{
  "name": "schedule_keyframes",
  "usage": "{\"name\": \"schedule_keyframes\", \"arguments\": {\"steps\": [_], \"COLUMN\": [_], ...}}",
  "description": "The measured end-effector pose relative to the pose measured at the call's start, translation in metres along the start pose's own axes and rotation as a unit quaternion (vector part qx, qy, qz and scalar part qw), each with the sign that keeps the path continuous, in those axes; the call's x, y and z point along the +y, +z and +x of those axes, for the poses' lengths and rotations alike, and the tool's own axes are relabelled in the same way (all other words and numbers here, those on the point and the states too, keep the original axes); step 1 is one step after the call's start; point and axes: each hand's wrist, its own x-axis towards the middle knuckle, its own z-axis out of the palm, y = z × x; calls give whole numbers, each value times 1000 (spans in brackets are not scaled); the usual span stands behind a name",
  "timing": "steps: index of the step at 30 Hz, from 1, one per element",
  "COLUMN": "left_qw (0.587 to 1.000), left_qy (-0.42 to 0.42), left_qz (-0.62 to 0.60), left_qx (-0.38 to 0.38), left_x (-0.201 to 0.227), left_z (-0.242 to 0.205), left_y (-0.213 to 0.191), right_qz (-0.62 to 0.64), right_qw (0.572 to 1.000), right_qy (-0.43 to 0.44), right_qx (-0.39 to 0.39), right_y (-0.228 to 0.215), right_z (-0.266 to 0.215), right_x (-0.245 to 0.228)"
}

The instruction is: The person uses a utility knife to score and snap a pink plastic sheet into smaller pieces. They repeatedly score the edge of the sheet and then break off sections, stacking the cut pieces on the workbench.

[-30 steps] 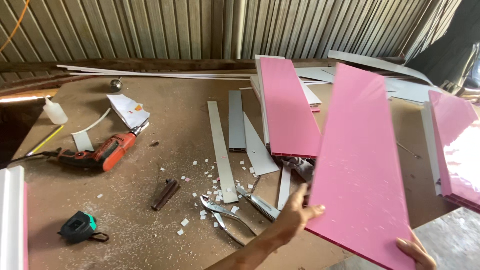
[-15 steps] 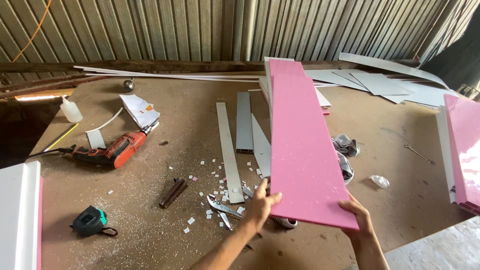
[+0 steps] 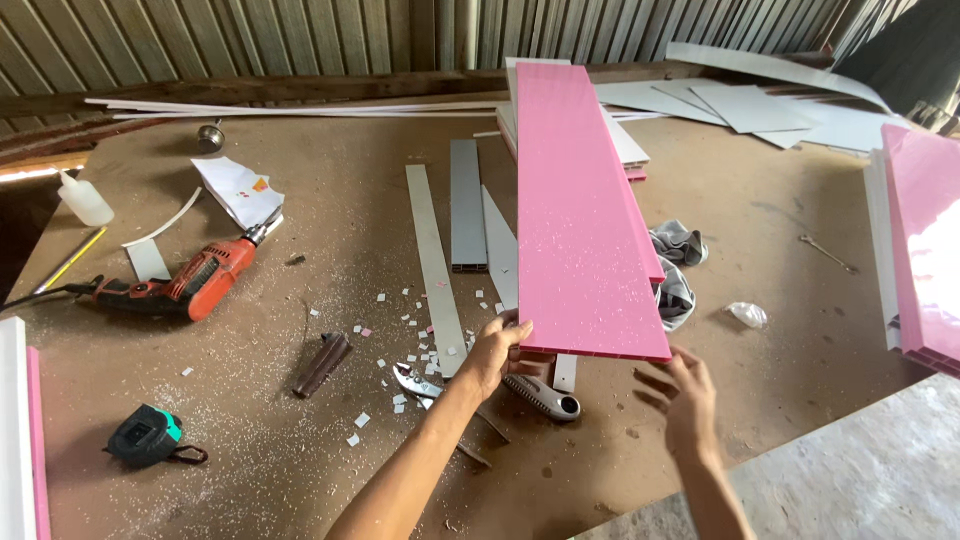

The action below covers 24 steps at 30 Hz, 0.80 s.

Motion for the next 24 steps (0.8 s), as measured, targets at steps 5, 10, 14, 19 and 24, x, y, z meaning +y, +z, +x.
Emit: {"name": "schedule_keyframes", "arguments": {"steps": [5, 10, 14, 19, 24], "left_qw": [989, 948, 973, 978, 968], "left_qy": [-35, 43, 76, 106, 134], "left_qz": [105, 250, 166, 38, -148], "left_qx": [94, 195, 142, 178, 152], "left_x": [26, 26, 16, 0, 9], "left_z": [1, -12, -57, -85, -117], "left_y": [42, 31, -16, -80, -108], "right_qz": [71, 95, 189, 195, -114], "right_qw": [990, 966, 920, 909, 940], "right_qy": [36, 73, 27, 9, -47], "right_qx": [-113, -228, -342, -369, -317], "right_y": [-17, -10, 18, 82, 140], "right_z": [54, 116, 81, 15, 8], "right_x": [16, 44, 68, 36, 21]}}
